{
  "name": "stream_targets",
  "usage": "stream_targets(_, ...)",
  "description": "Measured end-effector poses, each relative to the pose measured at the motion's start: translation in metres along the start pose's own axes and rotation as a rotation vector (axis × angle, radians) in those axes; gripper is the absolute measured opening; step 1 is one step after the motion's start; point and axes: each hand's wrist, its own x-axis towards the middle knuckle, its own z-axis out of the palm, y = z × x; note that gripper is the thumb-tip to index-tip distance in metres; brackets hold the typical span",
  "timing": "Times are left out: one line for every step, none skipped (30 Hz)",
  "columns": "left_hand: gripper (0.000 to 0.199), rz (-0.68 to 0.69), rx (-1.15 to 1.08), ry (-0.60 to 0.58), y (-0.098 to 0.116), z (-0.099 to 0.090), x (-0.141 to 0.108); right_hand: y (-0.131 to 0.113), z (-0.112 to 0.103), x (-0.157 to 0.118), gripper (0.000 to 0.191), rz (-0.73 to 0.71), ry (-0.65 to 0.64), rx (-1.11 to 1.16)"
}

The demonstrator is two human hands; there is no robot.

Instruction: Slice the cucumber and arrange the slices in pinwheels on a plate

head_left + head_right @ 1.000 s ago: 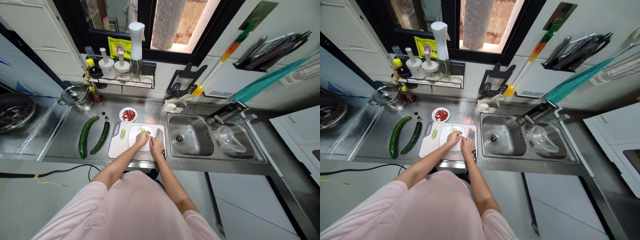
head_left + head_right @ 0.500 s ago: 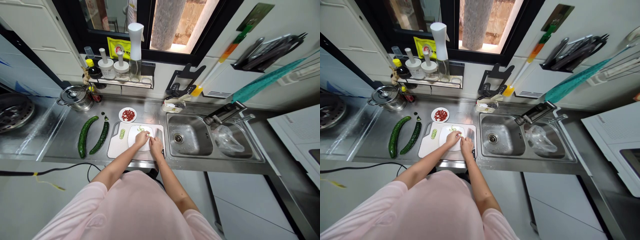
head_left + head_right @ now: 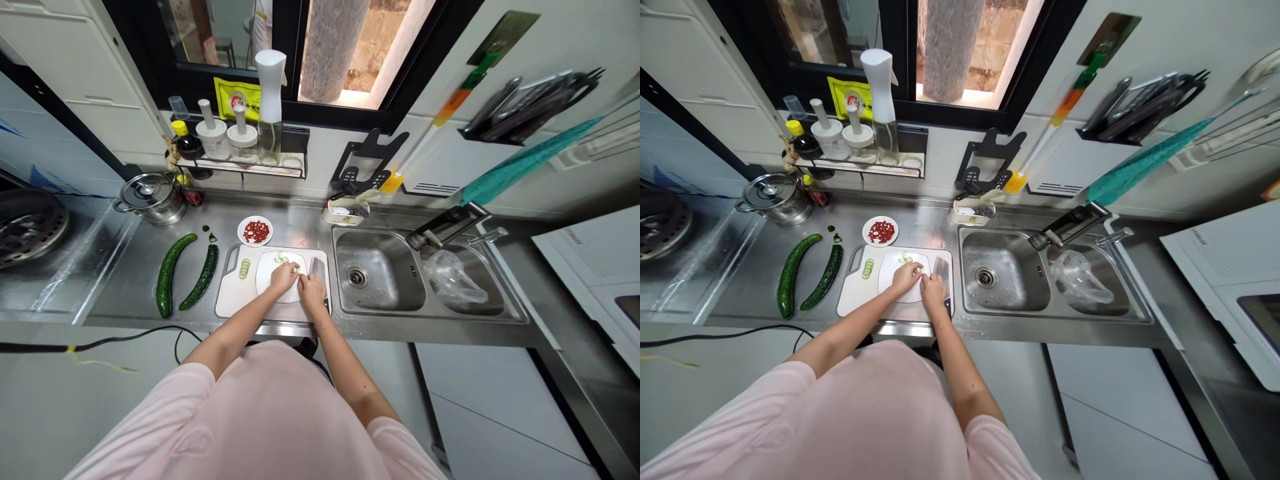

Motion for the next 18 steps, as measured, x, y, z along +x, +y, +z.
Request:
stream_targets(0.026, -0.005, 0.002, -0.005, 0.0006, -0.0007, -0.0001, 0.0001, -0.0004, 0.0002, 0.031, -0.006, -0.002, -0.005)
stream_targets(0.026, -0.012, 0.004, -0.01, 0.0012, -0.0015, -0.0002, 0.0, -0.0009, 0.0004, 0.031, -0.013, -0.003, -0.01)
stream_targets(0.026, -0.017, 0.006, -0.014, 0.0018, -0.0022, -0.0003, 0.0, -0.0015, 0.0005, 0.031, -0.018, -0.003, -0.013)
stream_targets(0.026, -0.021, 0.007, -0.018, 0.0023, -0.0028, -0.0004, -0.0002, -0.0021, 0.0005, 0.031, -0.019, -0.004, -0.016)
stream_targets(0.026, -0.025, 0.008, -0.021, 0.0027, -0.0034, -0.0004, -0.0004, -0.0027, 0.0005, 0.03, -0.019, -0.005, -0.017)
stream_targets(0.027, -0.028, 0.007, -0.026, 0.0029, -0.0038, -0.0004, -0.0006, -0.0031, 0.0004, 0.03, -0.017, -0.005, -0.016)
stream_targets(0.026, -0.03, 0.006, -0.028, 0.0031, -0.0041, -0.0004, -0.0007, -0.0035, 0.0003, 0.029, -0.015, -0.006, -0.014)
stream_targets(0.026, -0.03, 0.005, -0.028, 0.0031, -0.0043, -0.0004, -0.0008, -0.0037, 0.0001, 0.029, -0.013, -0.006, -0.011)
stream_targets(0.026, -0.028, 0.003, -0.027, 0.003, -0.0043, -0.0005, -0.0009, -0.0039, -0.0001, 0.029, -0.013, -0.006, -0.008)
stream_targets(0.026, -0.024, 0.0, -0.025, 0.0029, -0.0043, -0.0007, -0.0009, -0.0041, -0.0003, 0.03, -0.015, -0.005, -0.004)
stream_targets(0.026, -0.02, -0.002, -0.02, 0.0027, -0.0041, -0.0009, -0.0009, -0.0042, -0.0005, 0.03, -0.016, -0.004, -0.002)
stream_targets(0.025, -0.017, -0.005, -0.017, 0.0025, -0.0039, -0.0011, -0.0009, -0.0044, -0.0007, 0.03, -0.015, -0.003, -0.001)
stream_targets(0.025, -0.014, -0.008, -0.013, 0.0024, -0.0037, -0.0014, -0.0008, -0.0045, -0.0009, 0.029, -0.014, -0.004, -0.001)
stream_targets(0.025, -0.012, -0.011, -0.011, 0.0024, -0.0036, -0.0016, -0.0008, -0.0047, -0.001, 0.029, -0.014, -0.006, 0.0)
stream_targets(0.025, -0.011, -0.014, -0.009, 0.0024, -0.0034, -0.0019, -0.0008, -0.0048, -0.0011, 0.03, -0.013, -0.009, 0.0)
stream_targets(0.025, -0.01, -0.015, -0.008, 0.0025, -0.0034, -0.0021, -0.0009, -0.0048, -0.0012, 0.03, -0.012, -0.012, 0.0)
stream_targets(0.025, -0.011, -0.016, -0.008, 0.0026, -0.0033, -0.0022, -0.0009, -0.0047, -0.0012, 0.03, -0.01, -0.014, 0.001)
stream_targets(0.025, -0.013, -0.015, -0.008, 0.0027, -0.0032, -0.0022, -0.001, -0.0046, -0.0011, 0.03, -0.009, -0.016, 0.002)
